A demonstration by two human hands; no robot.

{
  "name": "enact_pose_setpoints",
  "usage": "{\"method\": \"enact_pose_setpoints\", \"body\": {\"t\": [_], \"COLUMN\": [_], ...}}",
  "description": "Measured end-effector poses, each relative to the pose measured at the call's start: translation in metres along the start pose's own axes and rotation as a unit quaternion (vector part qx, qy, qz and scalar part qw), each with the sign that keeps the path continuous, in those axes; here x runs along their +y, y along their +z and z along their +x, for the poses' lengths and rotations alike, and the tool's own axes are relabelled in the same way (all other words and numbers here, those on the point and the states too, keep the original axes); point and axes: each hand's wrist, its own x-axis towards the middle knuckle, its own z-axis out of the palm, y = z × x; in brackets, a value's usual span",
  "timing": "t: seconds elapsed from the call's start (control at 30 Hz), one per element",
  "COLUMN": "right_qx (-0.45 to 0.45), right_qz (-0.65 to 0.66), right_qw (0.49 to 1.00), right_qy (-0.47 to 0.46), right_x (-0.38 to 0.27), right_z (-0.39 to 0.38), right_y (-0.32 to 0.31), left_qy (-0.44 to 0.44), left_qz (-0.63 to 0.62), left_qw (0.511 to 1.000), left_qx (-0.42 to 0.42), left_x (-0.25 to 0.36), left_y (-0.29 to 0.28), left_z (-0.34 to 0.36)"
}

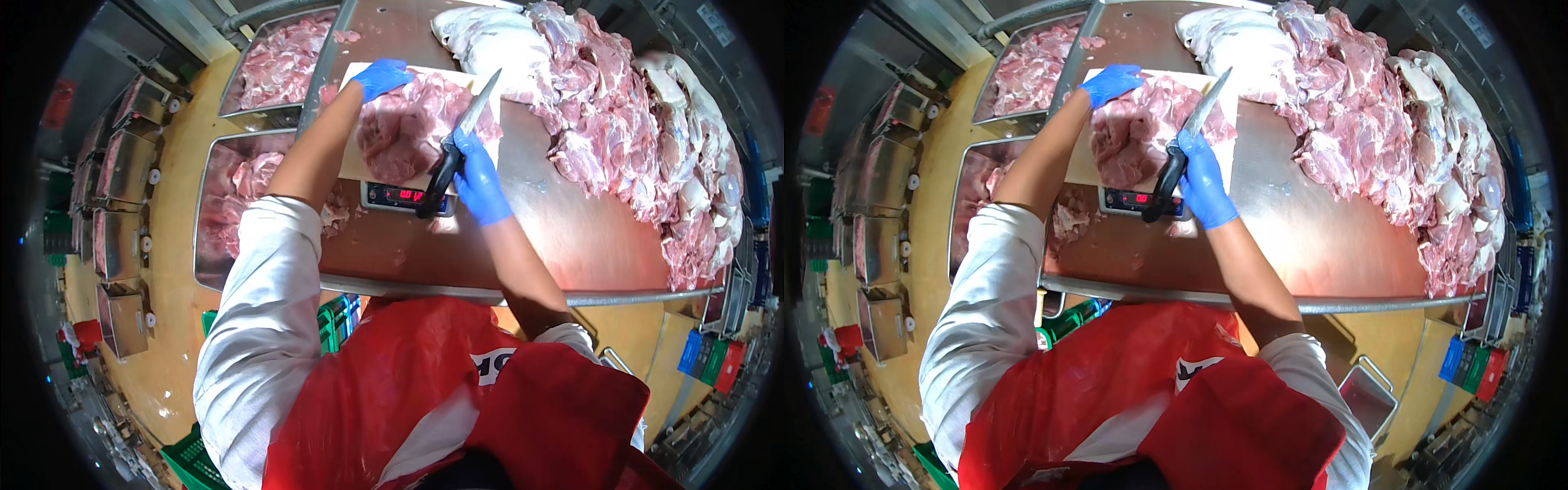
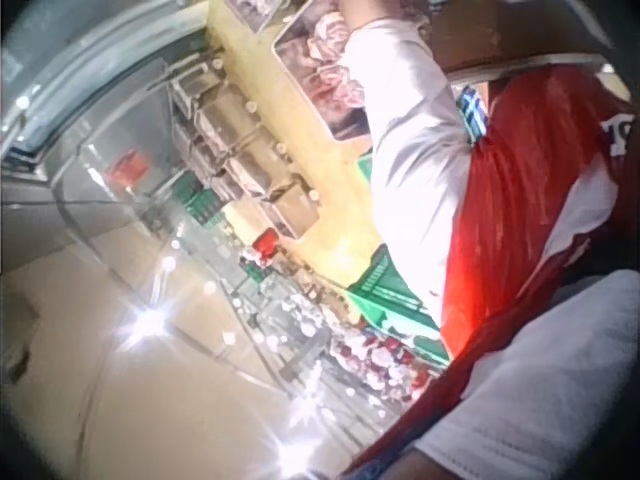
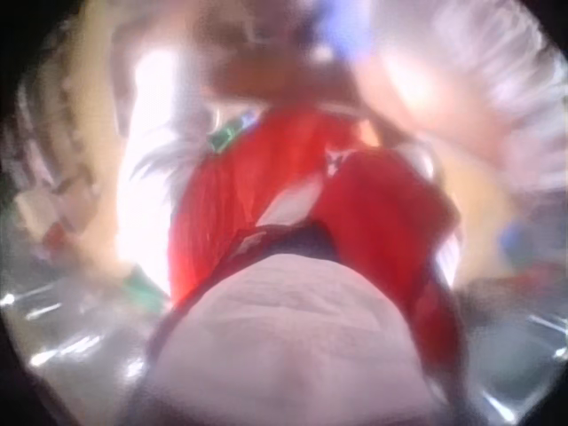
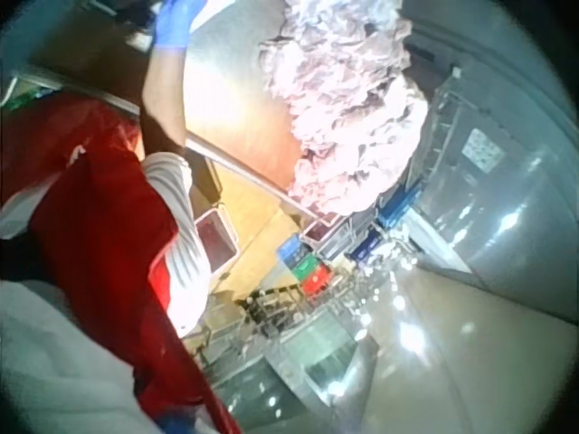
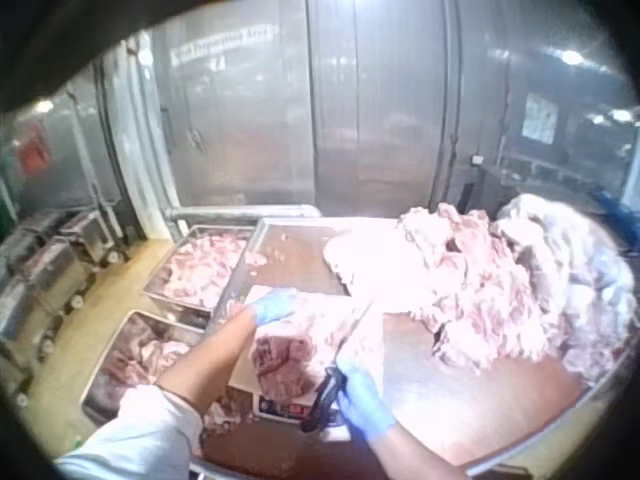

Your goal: The person cuts raw meat into smaller pieces using a knife on a cutting board. They repeatedly trim and separate portions, placing the cut pieces into a metal tray. The person also uses a digital scale to weigh portions during the process.

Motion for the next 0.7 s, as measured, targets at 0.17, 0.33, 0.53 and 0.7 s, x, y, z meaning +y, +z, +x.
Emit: {"method": "enact_pose_setpoints", "body": {"t": [0.17,0.33,0.53,0.7], "right_qx": [0.023,0.094,0.090,-0.026], "right_qz": [-0.153,-0.414,-0.529,-0.526], "right_qw": [0.988,0.903,0.829,0.796], "right_qy": [0.010,-0.070,-0.156,-0.298], "right_x": [-0.043,-0.049,-0.034,-0.034], "right_z": [-0.034,-0.124,-0.122,-0.103], "right_y": [-0.027,-0.076,-0.083,-0.009], "left_qy": [0.225,0.253,0.043,0.081], "left_qz": [0.250,0.036,-0.004,0.140], "left_qw": [0.893,0.921,0.924,0.930], "left_qx": [0.299,0.296,0.380,0.331], "left_x": [-0.058,-0.025,-0.078,-0.008], "left_y": [0.019,-0.003,-0.048,-0.028], "left_z": [-0.002,-0.170,-0.252,-0.245]}}
